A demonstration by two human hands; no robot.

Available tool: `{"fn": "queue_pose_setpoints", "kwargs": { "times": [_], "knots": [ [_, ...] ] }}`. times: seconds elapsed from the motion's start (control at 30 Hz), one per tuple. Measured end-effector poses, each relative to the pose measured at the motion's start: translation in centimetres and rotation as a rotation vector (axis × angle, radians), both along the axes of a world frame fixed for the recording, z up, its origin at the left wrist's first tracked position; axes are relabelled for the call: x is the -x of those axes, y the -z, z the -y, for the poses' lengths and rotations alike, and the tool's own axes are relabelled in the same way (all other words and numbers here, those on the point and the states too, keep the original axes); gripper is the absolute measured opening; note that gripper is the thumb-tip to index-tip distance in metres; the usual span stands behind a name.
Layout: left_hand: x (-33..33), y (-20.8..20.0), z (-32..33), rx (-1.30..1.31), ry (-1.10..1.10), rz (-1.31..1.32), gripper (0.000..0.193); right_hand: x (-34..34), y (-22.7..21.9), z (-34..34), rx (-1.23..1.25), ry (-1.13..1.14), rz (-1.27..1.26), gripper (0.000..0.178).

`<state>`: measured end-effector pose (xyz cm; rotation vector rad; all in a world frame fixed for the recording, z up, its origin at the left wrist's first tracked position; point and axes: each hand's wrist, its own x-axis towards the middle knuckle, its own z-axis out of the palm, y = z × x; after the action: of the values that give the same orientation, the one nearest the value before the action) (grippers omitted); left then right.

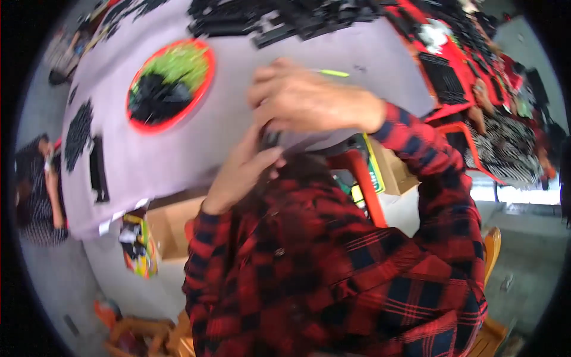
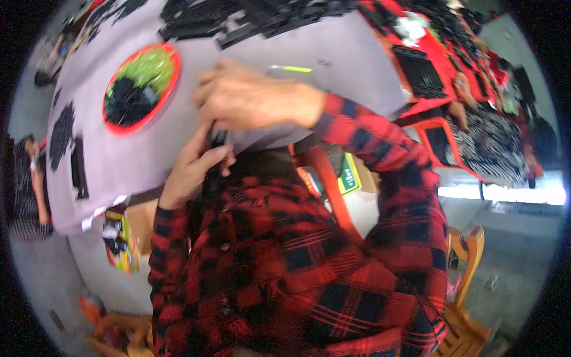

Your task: The person assembles small plastic and metal components by inserting metal pins and small black components into a black plastic housing, using tweezers to manipulate the parts.

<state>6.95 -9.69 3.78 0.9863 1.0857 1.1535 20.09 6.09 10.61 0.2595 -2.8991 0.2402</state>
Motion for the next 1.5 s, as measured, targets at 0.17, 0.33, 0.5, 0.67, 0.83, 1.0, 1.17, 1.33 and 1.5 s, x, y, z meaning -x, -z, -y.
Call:
{"fn": "queue_pose_setpoints", "kwargs": {
  "times": [0.17,0.33,0.5,0.67,0.83,1.0,1.17,1.33,1.5],
  "knots": [
    [-0.2,-0.1,-0.2,-0.031,-0.122,0.057,0.051,-0.7,-1.9,0.2,0.005,0.068,-0.234,0.027],
    [-1.1,0.0,0.0,-0.112,-0.247,0.227,0.052,-2.2,-0.6,0.3,0.294,0.241,-0.472,0.027],
    [-1.2,-0.5,0.2,-0.141,-0.222,0.237,0.057,-3.1,1.4,3.0,0.525,0.393,-0.305,0.033],
    [-1.6,-0.2,0.3,-0.134,-0.223,0.217,0.057,-2.6,1.6,3.8,0.390,0.408,-0.169,0.040],
    [-1.9,0.1,0.1,-0.160,-0.235,0.270,0.061,-2.3,2.1,4.1,0.252,0.428,-0.123,0.037],
    [-1.7,0.4,0.2,-0.137,-0.235,0.327,0.058,-2.2,2.3,4.0,0.301,0.429,-0.114,0.038],
    [-1.6,0.4,0.1,-0.133,-0.237,0.311,0.056,-2.3,2.1,4.0,0.302,0.443,-0.091,0.038],
    [-1.8,0.6,0.1,-0.133,-0.243,0.361,0.055,-2.3,2.3,4.0,0.330,0.440,-0.103,0.038],
    [-1.6,1.1,-0.1,-0.132,-0.218,0.326,0.055,-2.3,2.4,3.9,0.302,0.438,-0.111,0.038]
  ]
}}
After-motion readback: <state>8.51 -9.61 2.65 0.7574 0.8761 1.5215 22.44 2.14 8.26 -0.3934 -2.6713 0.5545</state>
